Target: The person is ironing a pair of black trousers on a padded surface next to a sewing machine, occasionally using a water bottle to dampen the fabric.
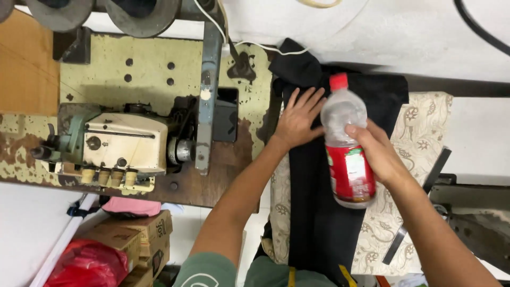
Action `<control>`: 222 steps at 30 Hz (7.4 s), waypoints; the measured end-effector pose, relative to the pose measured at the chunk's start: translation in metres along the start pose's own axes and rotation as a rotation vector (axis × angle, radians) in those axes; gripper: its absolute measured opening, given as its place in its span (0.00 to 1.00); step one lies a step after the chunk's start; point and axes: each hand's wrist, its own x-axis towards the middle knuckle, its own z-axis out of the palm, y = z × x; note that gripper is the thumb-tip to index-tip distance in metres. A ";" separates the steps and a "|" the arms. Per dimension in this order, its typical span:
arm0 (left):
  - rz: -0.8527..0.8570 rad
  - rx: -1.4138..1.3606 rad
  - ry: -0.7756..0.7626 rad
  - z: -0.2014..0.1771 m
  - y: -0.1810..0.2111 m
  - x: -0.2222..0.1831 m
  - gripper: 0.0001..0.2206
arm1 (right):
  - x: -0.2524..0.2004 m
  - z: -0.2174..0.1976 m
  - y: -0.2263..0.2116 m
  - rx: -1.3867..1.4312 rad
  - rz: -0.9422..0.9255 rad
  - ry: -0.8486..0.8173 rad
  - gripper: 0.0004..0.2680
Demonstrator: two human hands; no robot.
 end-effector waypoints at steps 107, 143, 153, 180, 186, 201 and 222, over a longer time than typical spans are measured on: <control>0.285 -0.024 -0.061 -0.019 0.036 -0.091 0.19 | -0.099 0.010 -0.007 -0.513 0.682 -0.116 0.25; 0.351 -0.034 -0.003 -0.017 0.130 -0.260 0.19 | -0.275 0.027 0.085 -0.573 0.706 -0.153 0.27; 0.341 -0.016 -0.010 -0.010 0.157 -0.307 0.18 | -0.322 0.033 0.098 -0.651 0.689 -0.186 0.26; -0.532 -0.185 -0.149 -0.021 0.172 -0.266 0.19 | -0.121 0.248 0.080 -0.352 -0.378 -0.268 0.36; -0.489 -0.086 0.315 -0.024 0.093 -0.152 0.22 | -0.142 0.091 0.152 -0.664 -0.619 0.622 0.20; -0.616 0.143 0.395 0.015 -0.038 0.030 0.07 | -0.015 -0.033 0.185 -0.764 -0.202 0.848 0.08; -0.736 -0.231 -0.034 -0.012 0.002 0.051 0.10 | 0.004 0.031 0.131 -0.746 -0.511 0.670 0.01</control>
